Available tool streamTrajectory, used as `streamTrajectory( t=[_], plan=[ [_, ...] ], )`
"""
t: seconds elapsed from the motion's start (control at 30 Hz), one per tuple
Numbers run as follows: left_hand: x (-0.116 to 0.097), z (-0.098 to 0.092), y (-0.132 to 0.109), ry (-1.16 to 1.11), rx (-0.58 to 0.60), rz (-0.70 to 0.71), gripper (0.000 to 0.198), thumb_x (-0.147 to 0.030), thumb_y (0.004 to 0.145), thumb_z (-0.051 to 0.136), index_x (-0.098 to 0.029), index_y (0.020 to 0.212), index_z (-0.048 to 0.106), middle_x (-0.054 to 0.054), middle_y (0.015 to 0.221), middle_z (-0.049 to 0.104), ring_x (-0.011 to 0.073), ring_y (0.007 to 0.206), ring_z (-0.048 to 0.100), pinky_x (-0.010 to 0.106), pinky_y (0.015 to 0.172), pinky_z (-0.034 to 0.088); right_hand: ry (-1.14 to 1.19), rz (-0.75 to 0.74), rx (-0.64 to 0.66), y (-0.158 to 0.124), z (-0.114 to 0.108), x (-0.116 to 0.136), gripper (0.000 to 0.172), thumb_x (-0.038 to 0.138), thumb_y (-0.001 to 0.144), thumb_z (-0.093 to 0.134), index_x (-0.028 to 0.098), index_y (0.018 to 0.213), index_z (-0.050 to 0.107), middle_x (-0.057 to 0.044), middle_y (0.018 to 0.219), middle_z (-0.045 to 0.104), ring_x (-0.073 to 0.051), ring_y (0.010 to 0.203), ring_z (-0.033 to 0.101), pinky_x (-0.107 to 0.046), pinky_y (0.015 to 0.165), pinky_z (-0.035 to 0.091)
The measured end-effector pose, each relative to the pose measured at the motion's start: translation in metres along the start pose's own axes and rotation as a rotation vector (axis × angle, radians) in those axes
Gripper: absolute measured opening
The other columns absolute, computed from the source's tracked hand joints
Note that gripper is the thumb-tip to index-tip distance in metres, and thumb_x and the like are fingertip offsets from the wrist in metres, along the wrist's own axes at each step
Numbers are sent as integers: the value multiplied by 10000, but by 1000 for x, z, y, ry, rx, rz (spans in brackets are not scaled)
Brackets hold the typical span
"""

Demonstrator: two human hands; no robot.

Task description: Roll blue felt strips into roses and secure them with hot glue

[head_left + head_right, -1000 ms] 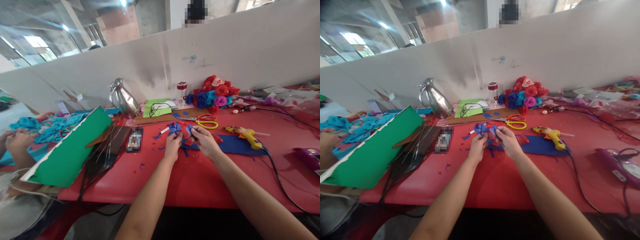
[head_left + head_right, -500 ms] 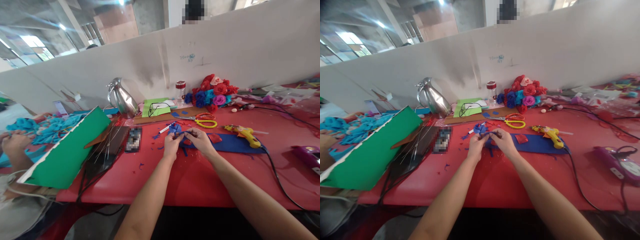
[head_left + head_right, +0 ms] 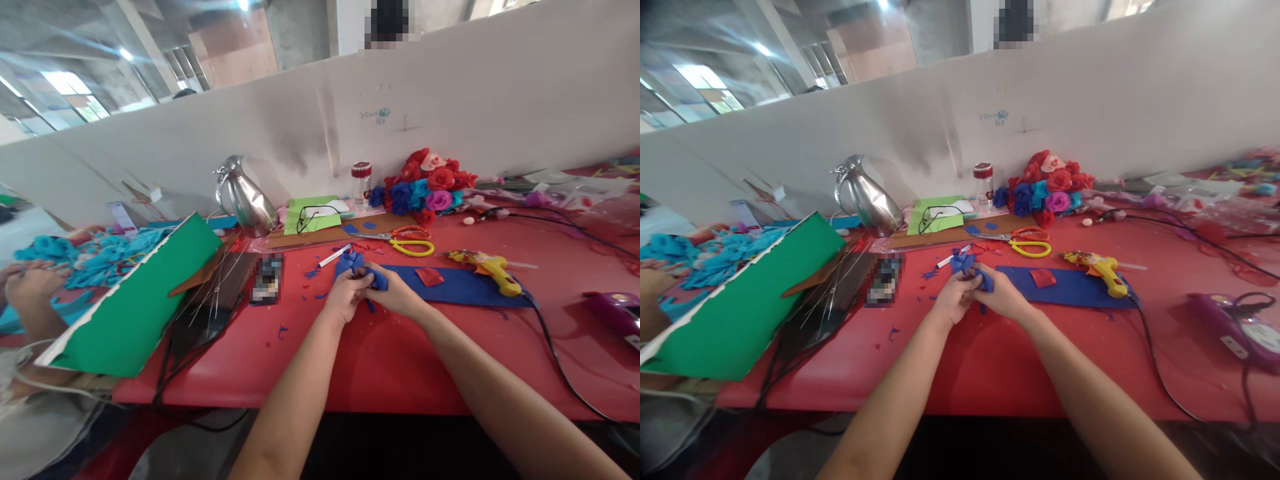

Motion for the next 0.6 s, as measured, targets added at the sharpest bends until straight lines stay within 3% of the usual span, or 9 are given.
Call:
streamTrajectory(
  t=[0.27,0.37,0.53,0.6],
  plan=[
    [-1,7,-4,26,89,-39,441,-283,384,905,-155,631,562,-55,511,566,42,404,449,208,465,381,-86,85,-15,-3,-9,-5,241,168,645,461,201,719,688,1,521,629,-170,493,588,-267,537,464],
    [-2,5,-3,10,85,-29,433,-267,395,902,-152,617,549,-65,485,532,14,376,367,190,417,275,-151,14,-69,-4,-14,3,193,185,629,483,201,645,674,-17,542,645,-183,523,600,-272,537,460],
    [-3,1,0,5,34,-15,399,-224,431,889,-153,633,553,-81,470,480,3,364,281,219,416,176,-206,-57,-221,-5,-23,10,230,214,664,520,220,759,729,-44,785,747,-243,753,677,-310,655,513],
    [-6,-3,2,0,-21,3,396,-204,441,882,-155,645,547,-84,480,480,5,369,286,224,426,171,-238,-12,-334,-6,-31,9,209,258,722,521,219,756,723,-49,744,743,-229,681,672,-313,639,509]
  ],
)
Point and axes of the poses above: each hand's wrist, its own y-axis towards the middle knuckle, its own z-axis out of the palm, x = y × z, the point moved 6 cm from there along y, towards the middle knuckle
